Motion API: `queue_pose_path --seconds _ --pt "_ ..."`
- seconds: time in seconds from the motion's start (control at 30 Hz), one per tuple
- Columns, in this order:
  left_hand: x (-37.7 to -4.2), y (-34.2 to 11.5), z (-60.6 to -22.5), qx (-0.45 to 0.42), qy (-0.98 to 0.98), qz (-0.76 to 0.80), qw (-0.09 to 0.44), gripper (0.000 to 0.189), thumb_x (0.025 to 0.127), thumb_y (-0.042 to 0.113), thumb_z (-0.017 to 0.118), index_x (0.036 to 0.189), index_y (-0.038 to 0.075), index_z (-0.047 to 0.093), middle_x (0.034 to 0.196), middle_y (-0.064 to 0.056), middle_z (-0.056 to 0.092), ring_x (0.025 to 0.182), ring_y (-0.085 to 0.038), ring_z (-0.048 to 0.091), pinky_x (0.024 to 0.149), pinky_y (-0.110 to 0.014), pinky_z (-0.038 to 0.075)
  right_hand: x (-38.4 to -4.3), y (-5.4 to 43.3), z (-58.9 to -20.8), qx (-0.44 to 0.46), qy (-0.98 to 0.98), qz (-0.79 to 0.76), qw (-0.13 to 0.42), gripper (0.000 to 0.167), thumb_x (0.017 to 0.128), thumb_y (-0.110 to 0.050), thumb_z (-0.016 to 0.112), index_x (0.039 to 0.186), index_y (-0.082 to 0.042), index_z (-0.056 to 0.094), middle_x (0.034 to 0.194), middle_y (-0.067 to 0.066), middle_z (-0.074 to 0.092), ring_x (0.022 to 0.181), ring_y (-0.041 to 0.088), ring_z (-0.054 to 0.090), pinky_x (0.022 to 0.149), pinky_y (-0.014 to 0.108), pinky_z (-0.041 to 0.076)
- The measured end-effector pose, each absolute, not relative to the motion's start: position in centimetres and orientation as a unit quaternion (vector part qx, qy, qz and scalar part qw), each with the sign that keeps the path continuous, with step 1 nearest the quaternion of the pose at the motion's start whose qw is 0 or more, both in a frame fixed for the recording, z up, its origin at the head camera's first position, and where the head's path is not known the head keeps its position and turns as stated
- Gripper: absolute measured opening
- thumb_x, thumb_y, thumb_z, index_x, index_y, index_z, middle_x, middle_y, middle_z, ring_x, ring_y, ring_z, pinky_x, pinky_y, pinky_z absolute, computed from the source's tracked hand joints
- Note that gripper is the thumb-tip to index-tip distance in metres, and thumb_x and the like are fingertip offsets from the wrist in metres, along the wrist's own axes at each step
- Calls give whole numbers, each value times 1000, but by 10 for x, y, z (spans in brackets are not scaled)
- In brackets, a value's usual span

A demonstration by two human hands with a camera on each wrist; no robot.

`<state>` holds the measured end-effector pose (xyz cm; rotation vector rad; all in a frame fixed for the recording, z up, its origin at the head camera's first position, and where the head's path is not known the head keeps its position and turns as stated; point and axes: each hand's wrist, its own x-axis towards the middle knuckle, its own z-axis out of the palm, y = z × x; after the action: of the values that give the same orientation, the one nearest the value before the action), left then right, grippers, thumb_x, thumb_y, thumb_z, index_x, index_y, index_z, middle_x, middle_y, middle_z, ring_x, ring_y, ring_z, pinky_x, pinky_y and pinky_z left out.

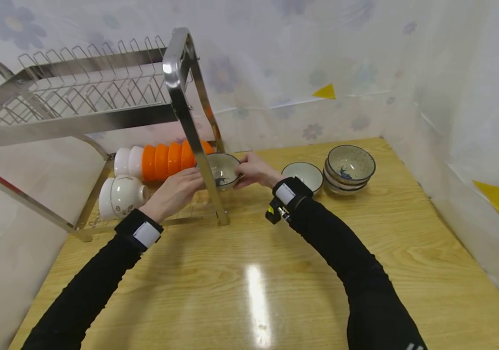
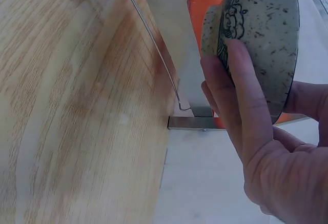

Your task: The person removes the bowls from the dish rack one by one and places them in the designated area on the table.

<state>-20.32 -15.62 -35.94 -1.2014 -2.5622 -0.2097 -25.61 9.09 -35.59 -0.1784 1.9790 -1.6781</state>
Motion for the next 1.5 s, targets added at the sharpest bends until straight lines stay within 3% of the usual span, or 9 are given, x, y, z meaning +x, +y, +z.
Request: queue_pose_path --seconds 0.1,0.3,0.47,0.63,0.83,1.0,1.27,1.33,1.5 --pt "-204 -155 -360 -417 -892 -89 153 21 92 0 69 113 4 71 118 -11 74 118 -28 64 109 -41 51 -256 96 -356 -67 734 -623 261 14 95 6 46 100 13 58 80 16 68 61 19 74 68 31 64" --pt "-205 -161 -360 -410 -889 -114 168 38 94 6 68 131 1 63 138 -16 64 137 -33 53 119 -46 41 -257 112 -356 -53 749 -610 252 37 95 5 45 128 17 56 118 39 62 63 19 74 68 31 64" --pt "-204 -170 -362 -393 -899 -115 155 42 96 9 66 137 2 59 147 -16 57 145 -33 44 121 -46 37 -258 129 -352 -35 748 -616 245 40 98 4 45 135 16 52 131 42 54 66 18 74 67 29 64" --pt "-202 -177 -364 -370 -913 -114 127 41 98 13 64 139 6 58 150 -13 54 148 -32 40 124 -47 32 -259 149 -349 -36 749 -618 235 33 98 4 45 126 19 54 123 38 56 67 18 74 67 28 64" --pt "-202 -184 -364 -356 -920 -108 127 43 99 13 64 141 6 57 150 -14 54 148 -34 40 124 -49 31 -258 175 -344 -32 752 -622 216 11 96 4 50 88 8 56 94 20 65 66 19 74 70 33 64" --pt "-201 -191 -364 -345 -924 -108 124 45 99 12 63 143 6 55 151 -15 52 149 -34 38 124 -51 30 -256 196 -339 -19 758 -617 210 33 97 4 50 67 -7 41 76 10 59 65 19 74 72 34 65" --pt "-198 -198 -365 -330 -931 -108 117 45 99 14 63 143 6 54 151 -15 52 148 -35 38 124 -53 30 -252 226 -341 -4 781 -596 186 20 97 2 52 77 -2 52 83 11 59 68 21 76 73 36 65" --pt "-198 -199 -365 -329 -931 -106 115 46 99 15 63 143 6 54 151 -16 52 148 -35 38 124 -53 30 -251 232 -341 -5 793 -582 180 23 97 1 52 76 -4 46 85 12 55 70 20 76 75 37 64" --pt "-197 -200 -365 -326 -933 -106 112 46 99 14 63 143 5 54 151 -17 52 148 -35 38 124 -54 29 -247 246 -343 -16 807 -564 174 10 97 0 52 101 9 56 110 21 56 72 18 76 78 38 64"
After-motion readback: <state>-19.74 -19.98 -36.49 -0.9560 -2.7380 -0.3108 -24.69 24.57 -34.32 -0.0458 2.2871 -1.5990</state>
